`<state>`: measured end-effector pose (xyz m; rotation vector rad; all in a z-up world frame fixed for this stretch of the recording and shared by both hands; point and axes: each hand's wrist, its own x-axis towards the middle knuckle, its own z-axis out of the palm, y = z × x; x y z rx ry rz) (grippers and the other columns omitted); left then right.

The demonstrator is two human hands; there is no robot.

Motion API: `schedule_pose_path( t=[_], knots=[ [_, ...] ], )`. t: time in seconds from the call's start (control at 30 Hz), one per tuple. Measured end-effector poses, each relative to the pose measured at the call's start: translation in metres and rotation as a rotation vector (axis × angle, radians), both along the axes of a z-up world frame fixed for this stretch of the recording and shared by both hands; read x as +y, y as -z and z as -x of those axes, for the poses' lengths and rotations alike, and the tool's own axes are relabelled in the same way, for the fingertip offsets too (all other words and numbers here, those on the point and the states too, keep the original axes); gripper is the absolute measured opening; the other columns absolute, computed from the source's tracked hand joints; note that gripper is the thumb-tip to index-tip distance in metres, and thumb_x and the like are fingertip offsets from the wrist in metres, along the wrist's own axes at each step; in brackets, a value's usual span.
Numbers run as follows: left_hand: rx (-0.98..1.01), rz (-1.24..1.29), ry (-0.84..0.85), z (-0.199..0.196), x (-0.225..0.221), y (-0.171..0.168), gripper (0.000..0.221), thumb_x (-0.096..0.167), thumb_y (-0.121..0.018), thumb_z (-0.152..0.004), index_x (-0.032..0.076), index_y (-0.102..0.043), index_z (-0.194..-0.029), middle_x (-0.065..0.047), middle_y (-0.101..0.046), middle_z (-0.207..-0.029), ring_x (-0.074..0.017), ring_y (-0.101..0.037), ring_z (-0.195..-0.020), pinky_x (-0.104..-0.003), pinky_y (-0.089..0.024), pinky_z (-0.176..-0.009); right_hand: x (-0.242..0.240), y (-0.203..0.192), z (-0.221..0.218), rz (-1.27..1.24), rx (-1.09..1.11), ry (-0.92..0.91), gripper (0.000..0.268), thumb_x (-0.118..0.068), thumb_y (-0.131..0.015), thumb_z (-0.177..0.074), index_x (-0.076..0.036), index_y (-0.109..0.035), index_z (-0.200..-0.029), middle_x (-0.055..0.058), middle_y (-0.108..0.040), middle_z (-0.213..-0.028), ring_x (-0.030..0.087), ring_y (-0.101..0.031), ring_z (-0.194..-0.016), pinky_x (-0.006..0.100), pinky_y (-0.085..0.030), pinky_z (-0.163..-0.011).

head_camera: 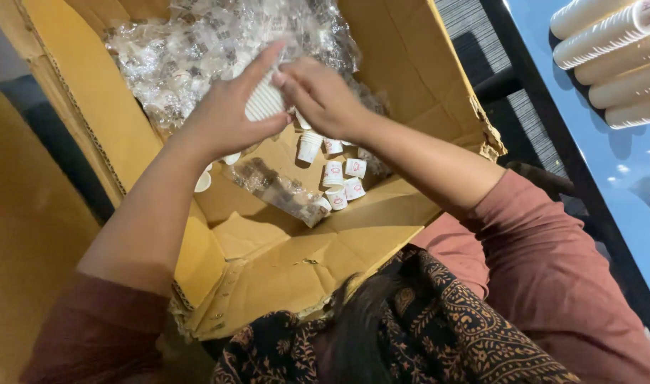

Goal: Sorting paper cups from a cardboard box and stacking them on a table.

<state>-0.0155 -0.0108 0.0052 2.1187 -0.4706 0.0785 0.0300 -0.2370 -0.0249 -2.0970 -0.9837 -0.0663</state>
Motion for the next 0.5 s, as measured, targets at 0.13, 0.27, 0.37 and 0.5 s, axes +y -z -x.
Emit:
schedule_pose_path(
  t=[0.13, 0.27, 0.37, 0.5],
  knots=[
    [-0.124, -0.104, 0.164, 0.001, 0.004, 0.002, 0.069, 0.028, -0.080, -0.085, 0.019, -0.048, -0.145, -0.020, -0.073, -0.115, -0.0394, -0.072, -0.096, -0.046, -0.057, -0.081, -0.004, 0.025, -0.003, -0.146, 0.095, 0.064, 0.040, -0.033, -0.045, -0.115, -0.001, -0.059, -0.094, 0.012, -0.060, -0.089, 0.031, -0.060, -0.085, 0.042, -0.050, -0.080],
    [0.054, -0.004, -0.019, 0.004, 0.001, -0.010, 0.051, 0.035, -0.077, -0.092, 0.018, -0.050, -0.133, -0.014, -0.074, -0.097, -0.0317, -0.077, -0.083, -0.042, -0.058, -0.072, -0.033, 0.084, -0.038, 0.931, 0.144, 0.055, 0.030, -0.037, -0.065, -0.099, -0.009, -0.075, -0.098, 0.014, -0.074, -0.101, 0.032, -0.071, -0.092, 0.043, -0.054, -0.080],
    [-0.019, -0.056, -0.018, -0.002, 0.000, -0.009, 0.051, 0.041, -0.079, -0.093, 0.017, -0.050, -0.128, -0.014, -0.075, -0.092, -0.0325, -0.077, -0.083, -0.043, -0.060, -0.071, -0.066, 0.187, -0.045, 1.452, -0.135, -0.183, 0.019, -0.030, -0.075, -0.084, -0.018, -0.081, -0.097, 0.003, -0.077, -0.103, 0.023, -0.071, -0.103, 0.041, -0.056, -0.083],
    [0.045, -0.023, -0.068, 0.002, 0.002, -0.008, 0.056, 0.045, -0.079, -0.090, 0.017, -0.052, -0.130, -0.015, -0.077, -0.102, -0.0339, -0.078, -0.094, -0.044, -0.061, -0.079, -0.051, 0.197, -0.028, 1.538, 0.024, -0.191, 0.040, -0.043, -0.082, -0.076, -0.016, -0.079, -0.105, 0.004, -0.076, -0.107, 0.022, -0.072, -0.104, 0.040, -0.057, -0.085]
  ],
)
